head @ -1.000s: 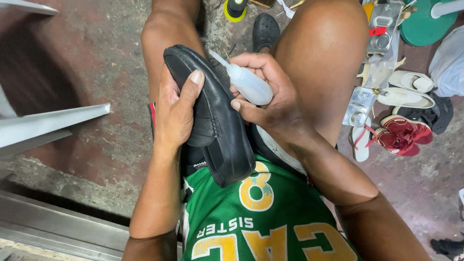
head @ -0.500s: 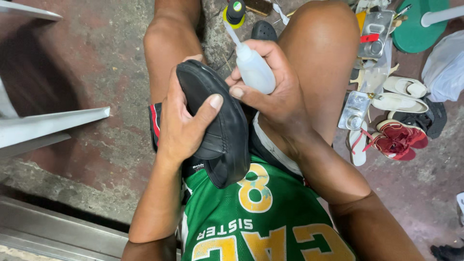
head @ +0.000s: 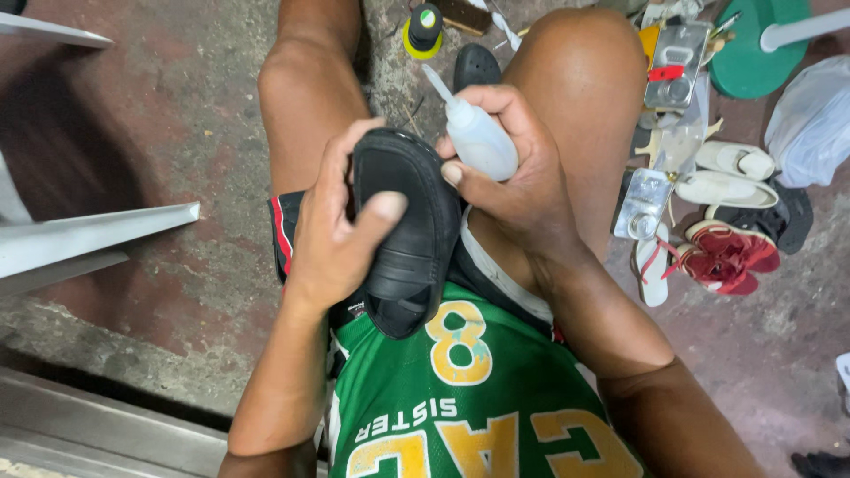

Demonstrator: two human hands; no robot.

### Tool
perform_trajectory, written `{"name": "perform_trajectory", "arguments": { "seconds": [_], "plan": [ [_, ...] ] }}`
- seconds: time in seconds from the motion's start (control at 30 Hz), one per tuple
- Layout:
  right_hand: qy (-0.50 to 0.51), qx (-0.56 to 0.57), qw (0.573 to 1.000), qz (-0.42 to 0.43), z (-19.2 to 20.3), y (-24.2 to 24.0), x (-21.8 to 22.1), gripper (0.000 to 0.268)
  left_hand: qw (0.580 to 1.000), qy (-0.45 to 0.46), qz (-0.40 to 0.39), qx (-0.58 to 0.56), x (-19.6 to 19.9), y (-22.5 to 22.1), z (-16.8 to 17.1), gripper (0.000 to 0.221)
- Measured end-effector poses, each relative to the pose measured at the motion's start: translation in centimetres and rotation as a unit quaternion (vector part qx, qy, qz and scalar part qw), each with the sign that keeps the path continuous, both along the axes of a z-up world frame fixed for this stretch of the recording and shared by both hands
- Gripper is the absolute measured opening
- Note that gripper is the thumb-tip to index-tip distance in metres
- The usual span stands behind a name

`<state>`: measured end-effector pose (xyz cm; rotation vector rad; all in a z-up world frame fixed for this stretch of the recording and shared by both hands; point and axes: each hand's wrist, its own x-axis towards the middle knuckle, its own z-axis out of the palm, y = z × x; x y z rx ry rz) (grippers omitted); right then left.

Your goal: The person applies adhesive from a bottle along the interior edge of a black shoe sole and presses the leather upper onto it.

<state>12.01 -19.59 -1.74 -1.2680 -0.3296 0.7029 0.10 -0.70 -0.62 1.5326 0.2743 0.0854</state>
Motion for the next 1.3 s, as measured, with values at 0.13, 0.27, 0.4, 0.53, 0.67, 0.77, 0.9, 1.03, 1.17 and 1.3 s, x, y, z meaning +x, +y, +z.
{"name": "perform_trajectory", "arguments": {
  "seconds": [0.13, 0.27, 0.4, 0.53, 0.67, 0.77, 0.9, 1.03, 1.17, 1.3],
  "plan": [
    [0.065, 0.068, 0.996, 0.001, 0.0, -0.3, 0.2, 0.046, 0.972, 0.006, 0.015, -0.235, -0.9, 0.1, -3.5, 0.053],
    [0.062, 0.074, 0.995, 0.003, -0.1, -0.5, 0.3, 0.044, 0.981, 0.007, 0.031, -0.192, -2.2, -0.3, -4.8, 0.043],
    [0.037, 0.099, 0.994, 0.028, 0.2, -0.7, 0.3, 0.049, 0.998, -0.003, 0.014, -0.064, -2.3, 0.8, -2.8, 0.034],
    [0.061, 0.146, 0.986, 0.052, 0.1, -0.4, 0.6, 0.049, 0.996, -0.012, -0.02, 0.089, -1.3, 1.8, 0.4, 0.025],
    [0.096, 0.175, 0.979, 0.048, -0.2, -0.3, 0.2, 0.05, 0.984, -0.048, -0.025, 0.169, -0.8, 2.1, 2.6, 0.017],
    [0.099, 0.17, 0.979, 0.053, -0.4, -0.3, 0.3, 0.048, 0.975, -0.054, -0.021, 0.213, -0.7, 1.8, 3.5, 0.015],
    [0.113, 0.17, 0.978, 0.053, -0.4, 0.0, 0.3, 0.047, 0.959, -0.072, -0.007, 0.275, -0.8, 1.6, 3.9, 0.014],
    [0.136, 0.16, 0.976, 0.054, -0.2, 0.5, 0.1, 0.052, 0.96, -0.07, -0.03, 0.27, -1.2, 2.4, 4.7, 0.014],
    [0.151, 0.163, 0.973, 0.062, -0.2, 0.8, -0.1, 0.055, 0.95, -0.083, -0.039, 0.3, -0.8, 3.0, 5.3, 0.017],
    [0.137, 0.155, 0.976, 0.074, -0.5, 0.7, 0.0, 0.053, 0.931, -0.095, -0.06, 0.348, -0.4, 3.6, 5.8, 0.018]
  ]
}}
